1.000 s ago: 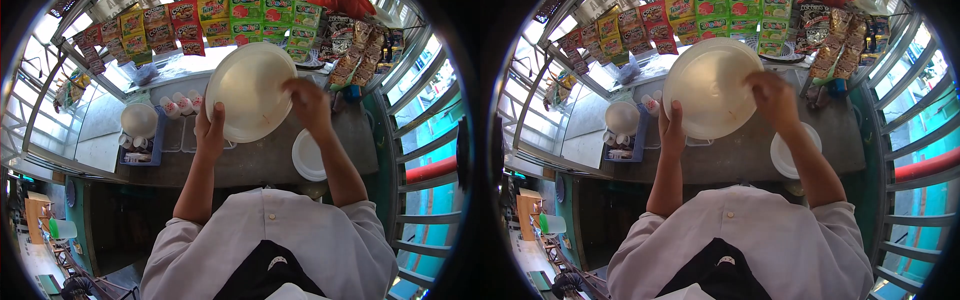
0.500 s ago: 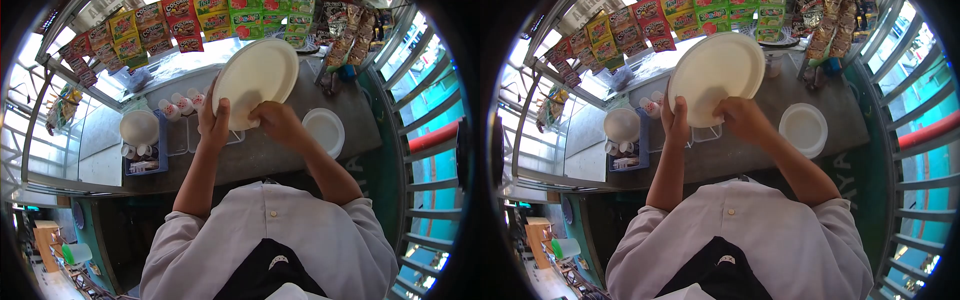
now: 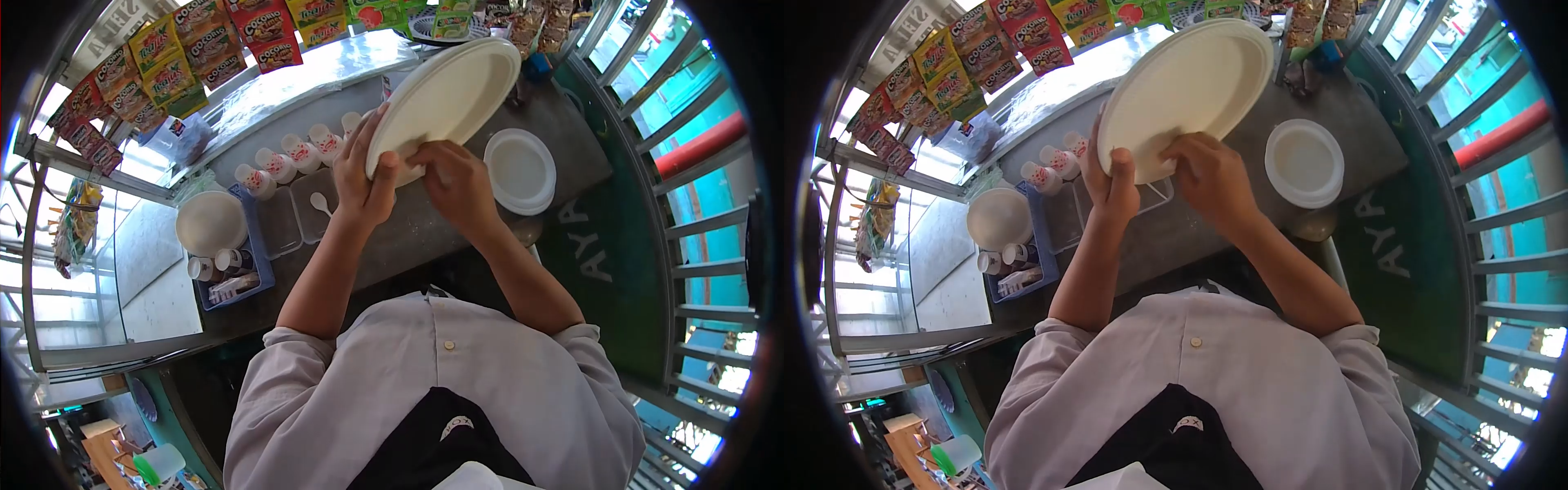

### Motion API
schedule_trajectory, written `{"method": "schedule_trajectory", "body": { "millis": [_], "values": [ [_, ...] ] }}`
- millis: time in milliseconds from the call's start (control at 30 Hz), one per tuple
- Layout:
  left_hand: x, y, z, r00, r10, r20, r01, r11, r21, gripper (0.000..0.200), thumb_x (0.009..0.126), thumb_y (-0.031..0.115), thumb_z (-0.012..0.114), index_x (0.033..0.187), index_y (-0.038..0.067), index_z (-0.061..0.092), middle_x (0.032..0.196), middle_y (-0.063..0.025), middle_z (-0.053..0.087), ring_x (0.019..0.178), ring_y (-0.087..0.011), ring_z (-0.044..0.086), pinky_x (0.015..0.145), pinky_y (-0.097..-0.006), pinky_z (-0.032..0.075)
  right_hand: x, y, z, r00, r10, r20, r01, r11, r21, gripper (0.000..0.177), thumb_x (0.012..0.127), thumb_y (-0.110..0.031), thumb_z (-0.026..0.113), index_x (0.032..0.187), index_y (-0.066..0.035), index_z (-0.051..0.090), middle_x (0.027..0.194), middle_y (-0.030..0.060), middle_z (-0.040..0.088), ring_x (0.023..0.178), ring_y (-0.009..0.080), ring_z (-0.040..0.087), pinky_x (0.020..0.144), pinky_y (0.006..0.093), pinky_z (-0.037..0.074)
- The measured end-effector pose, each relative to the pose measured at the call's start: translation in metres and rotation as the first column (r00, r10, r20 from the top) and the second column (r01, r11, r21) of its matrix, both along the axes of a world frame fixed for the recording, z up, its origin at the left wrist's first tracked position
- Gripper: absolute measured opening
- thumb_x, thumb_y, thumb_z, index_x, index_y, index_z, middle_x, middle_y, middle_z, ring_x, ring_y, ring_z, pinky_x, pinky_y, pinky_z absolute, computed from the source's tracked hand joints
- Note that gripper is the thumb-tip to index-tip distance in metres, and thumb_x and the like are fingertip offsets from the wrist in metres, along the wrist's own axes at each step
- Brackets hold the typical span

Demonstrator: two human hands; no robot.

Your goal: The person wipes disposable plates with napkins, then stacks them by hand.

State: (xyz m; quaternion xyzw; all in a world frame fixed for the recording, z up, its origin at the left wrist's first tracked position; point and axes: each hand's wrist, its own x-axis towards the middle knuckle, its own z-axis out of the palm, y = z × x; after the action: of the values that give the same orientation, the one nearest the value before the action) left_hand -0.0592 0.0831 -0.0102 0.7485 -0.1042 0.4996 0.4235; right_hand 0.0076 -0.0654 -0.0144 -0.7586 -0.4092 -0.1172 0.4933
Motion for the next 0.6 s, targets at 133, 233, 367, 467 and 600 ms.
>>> {"method": "schedule_trajectory", "body": {
  "millis": [133, 233, 367, 467, 600],
  "values": [
    [-0.012, -0.003, 0.0, 0.998, 0.005, -0.063, 0.004, 0.991, 0.135, 0.045, 0.093, 0.025, 0.053, 0.126, -0.004, 0.051, 0.118, -0.0255, 0.059, 0.099, -0.039, 0.063, 0.083, -0.0399, 0.05, 0.009, -0.027, 0.006, 0.246, 0.732, -0.635, -0.067, 0.667, 0.742, 0.019, 0.086, -0.001, 0.057, 0.105, 0.0, 0.061, 0.096, 0.0071, 0.067, 0.087, 0.016, 0.065, 0.076, 0.0287, 0.052],
    [-0.026, -0.008, 0.01, 0.977, -0.008, -0.211, 0.043, 0.985, 0.164, 0.046, 0.091, 0.025, 0.054, 0.128, -0.002, 0.05, 0.118, -0.0248, 0.059, 0.1, -0.0401, 0.063, 0.084, -0.0401, 0.05, 0.039, -0.039, 0.018, 0.655, 0.578, -0.487, -0.026, 0.661, 0.75, 0.025, 0.085, -0.001, 0.059, 0.111, 0.0, 0.059, 0.101, 0.0098, 0.068, 0.088, 0.0183, 0.065, 0.078, 0.027, 0.052],
    [-0.03, -0.015, 0.007, 0.968, -0.063, -0.241, 0.082, 0.994, 0.069, 0.051, 0.092, 0.031, 0.052, 0.131, -0.002, 0.047, 0.12, -0.0253, 0.058, 0.102, -0.0414, 0.061, 0.086, -0.04, 0.049, 0.011, -0.008, 0.031, 0.941, -0.322, 0.107, 0.234, 0.846, 0.48, 0.026, 0.08, 0.002, 0.062, 0.105, -0.006, 0.066, 0.106, 0.0111, 0.067, 0.091, 0.0205, 0.066, 0.082, 0.0272, 0.051],
    [-0.032, -0.007, -0.004, 0.968, -0.046, -0.248, 0.039, 0.999, -0.034, 0.055, 0.094, 0.036, 0.048, 0.133, -0.003, 0.044, 0.12, -0.024, 0.058, 0.102, -0.0358, 0.064, 0.087, -0.038, 0.048, -0.042, 0.019, 0.019, 0.955, -0.195, 0.225, 0.13, 0.953, 0.275, 0.025, 0.075, 0.003, 0.066, 0.097, -0.009, 0.07, 0.108, 0.0106, 0.067, 0.096, 0.0245, 0.066, 0.086, 0.0307, 0.052],
    [-0.051, 0.002, 0.009, 0.974, -0.104, -0.203, 0.044, 0.958, -0.283, 0.06, 0.096, 0.041, 0.046, 0.135, -0.004, 0.042, 0.118, -0.0212, 0.06, 0.101, -0.028, 0.063, 0.086, -0.0348, 0.048, -0.056, 0.015, -0.012, 0.944, 0.15, 0.294, -0.19, 0.975, 0.113, 0.027, 0.072, 0.002, 0.067, 0.097, -0.009, 0.07, 0.11, 0.0088, 0.066, 0.098, 0.0255, 0.065, 0.085, 0.0343, 0.053]
  ]
}}
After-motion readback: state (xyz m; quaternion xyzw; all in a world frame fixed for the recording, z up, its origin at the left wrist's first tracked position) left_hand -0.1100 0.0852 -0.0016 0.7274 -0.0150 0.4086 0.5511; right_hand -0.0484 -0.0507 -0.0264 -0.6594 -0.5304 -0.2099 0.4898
